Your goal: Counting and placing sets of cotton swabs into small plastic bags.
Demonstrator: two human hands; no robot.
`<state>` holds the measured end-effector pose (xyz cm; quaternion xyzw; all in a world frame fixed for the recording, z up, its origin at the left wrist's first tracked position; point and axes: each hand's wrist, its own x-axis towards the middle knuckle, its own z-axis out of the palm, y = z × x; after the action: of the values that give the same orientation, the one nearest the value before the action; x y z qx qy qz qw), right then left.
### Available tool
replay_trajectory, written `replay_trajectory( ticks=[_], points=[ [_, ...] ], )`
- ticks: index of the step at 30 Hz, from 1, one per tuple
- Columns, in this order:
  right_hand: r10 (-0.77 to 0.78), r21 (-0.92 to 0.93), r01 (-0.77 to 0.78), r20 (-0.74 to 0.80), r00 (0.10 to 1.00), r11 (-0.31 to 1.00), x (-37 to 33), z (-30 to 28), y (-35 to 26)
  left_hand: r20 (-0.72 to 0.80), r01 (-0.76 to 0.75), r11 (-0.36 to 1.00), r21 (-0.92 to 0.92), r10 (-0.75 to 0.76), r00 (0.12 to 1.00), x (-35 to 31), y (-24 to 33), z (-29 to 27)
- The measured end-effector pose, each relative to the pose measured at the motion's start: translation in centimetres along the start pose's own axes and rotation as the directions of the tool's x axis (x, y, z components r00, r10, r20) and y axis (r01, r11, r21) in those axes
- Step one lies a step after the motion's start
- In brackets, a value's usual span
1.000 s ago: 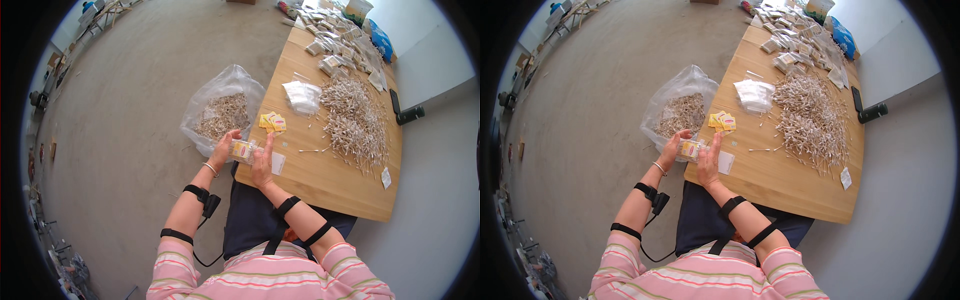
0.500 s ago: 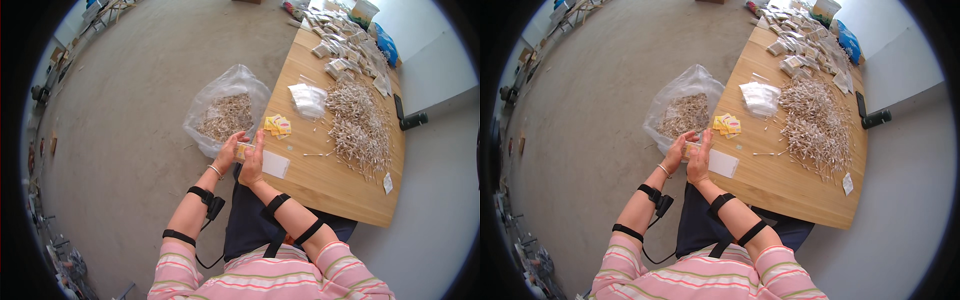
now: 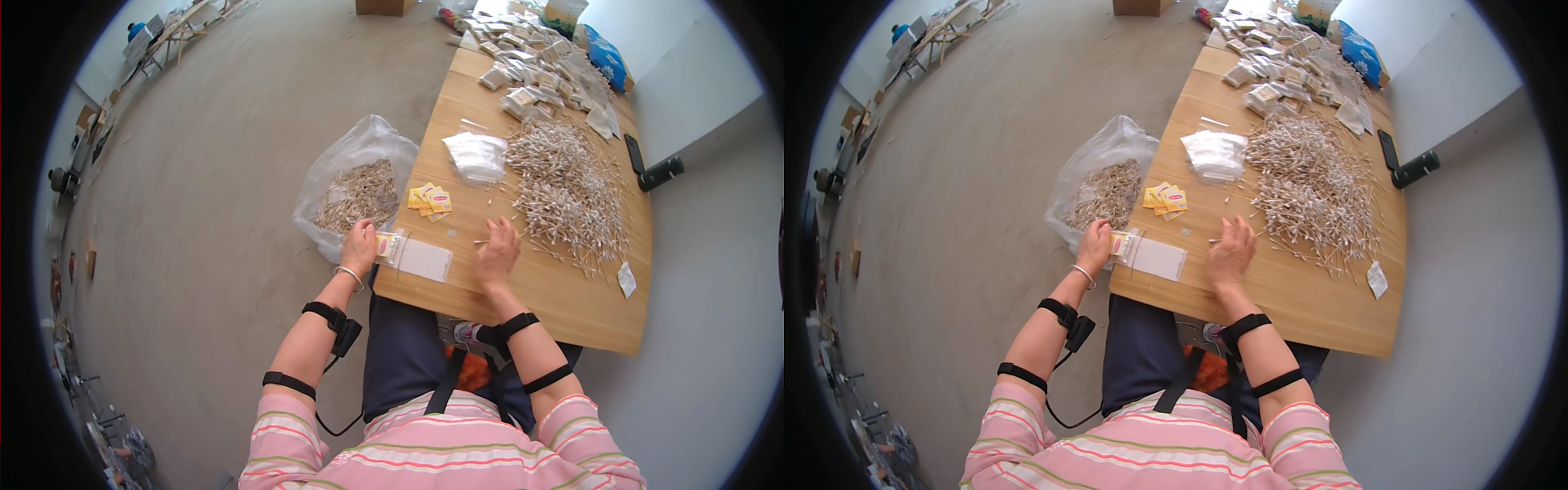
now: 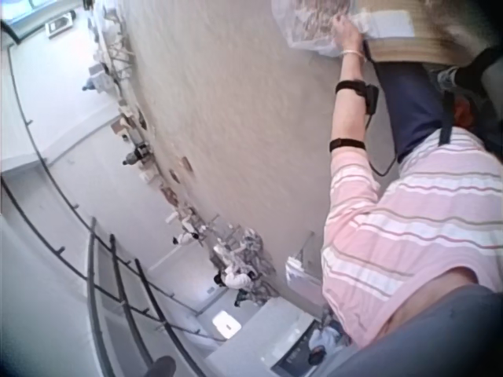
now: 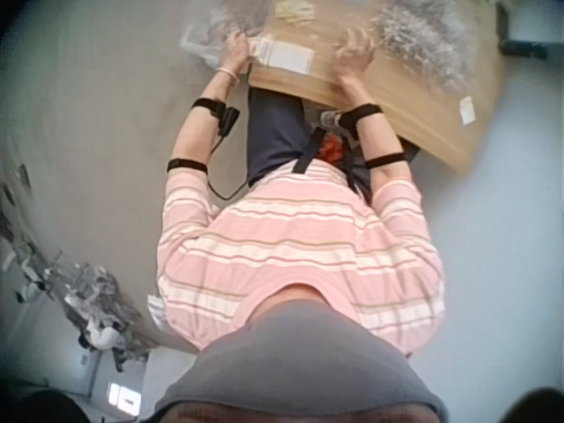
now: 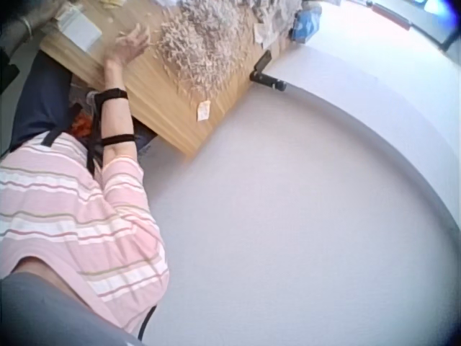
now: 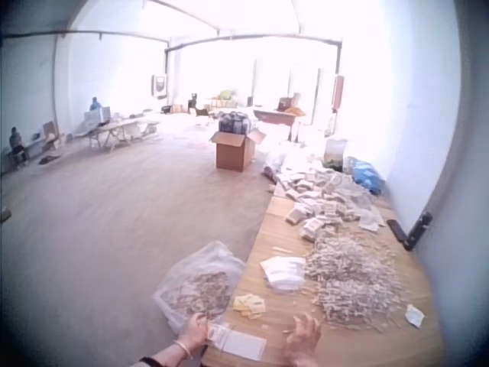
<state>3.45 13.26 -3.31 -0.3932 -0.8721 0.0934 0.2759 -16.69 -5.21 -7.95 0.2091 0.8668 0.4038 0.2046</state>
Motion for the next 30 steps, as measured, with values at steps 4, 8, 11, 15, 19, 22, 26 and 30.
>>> replay_trajectory(
  ticks=[4,8,11,15,19,22,26,30],
  points=[
    [0.008,0.059,-0.012,0.071,0.997,0.998,-0.3,-2.6,4.0,-0.370,-0.288,0.813,0.506,0.506,0.779,-2.3,6.2,1.1],
    [-0.056,0.196,0.053,0.013,0.998,0.979,-2.3,-1.4,4.0,-0.009,-0.670,0.691,0.272,0.698,0.716,-5.7,10.9,5.1],
    [-0.079,0.302,0.062,0.046,0.996,0.951,-3.3,-2.5,4.2,0.148,-0.747,0.659,0.086,0.734,0.663,-8.2,12.4,10.8],
    [-0.004,0.334,0.005,-0.004,1.000,0.942,-1.5,-4.6,7.5,0.082,-0.658,0.740,0.138,0.654,0.752,-8.9,12.8,13.1],
    [0.114,-0.012,-0.118,-0.178,0.977,0.993,3.2,-6.5,10.5,0.170,-0.685,0.707,0.178,0.664,0.729,-8.8,13.3,12.7],
    [0.149,-0.016,-0.149,0.022,0.989,0.989,4.2,-5.9,11.4,0.154,-0.729,0.656,0.196,0.714,0.683,-9.0,13.7,13.4],
    [-0.029,-0.027,0.031,0.069,0.997,0.999,1.2,-4.8,8.2,0.143,-0.749,0.624,0.221,0.739,0.658,-9.1,13.1,13.3],
    [-0.022,0.119,0.007,0.126,0.992,0.993,-1.4,-5.2,6.9,0.117,-0.758,0.607,0.238,0.757,0.643,-9.4,13.3,13.0]
  ],
)
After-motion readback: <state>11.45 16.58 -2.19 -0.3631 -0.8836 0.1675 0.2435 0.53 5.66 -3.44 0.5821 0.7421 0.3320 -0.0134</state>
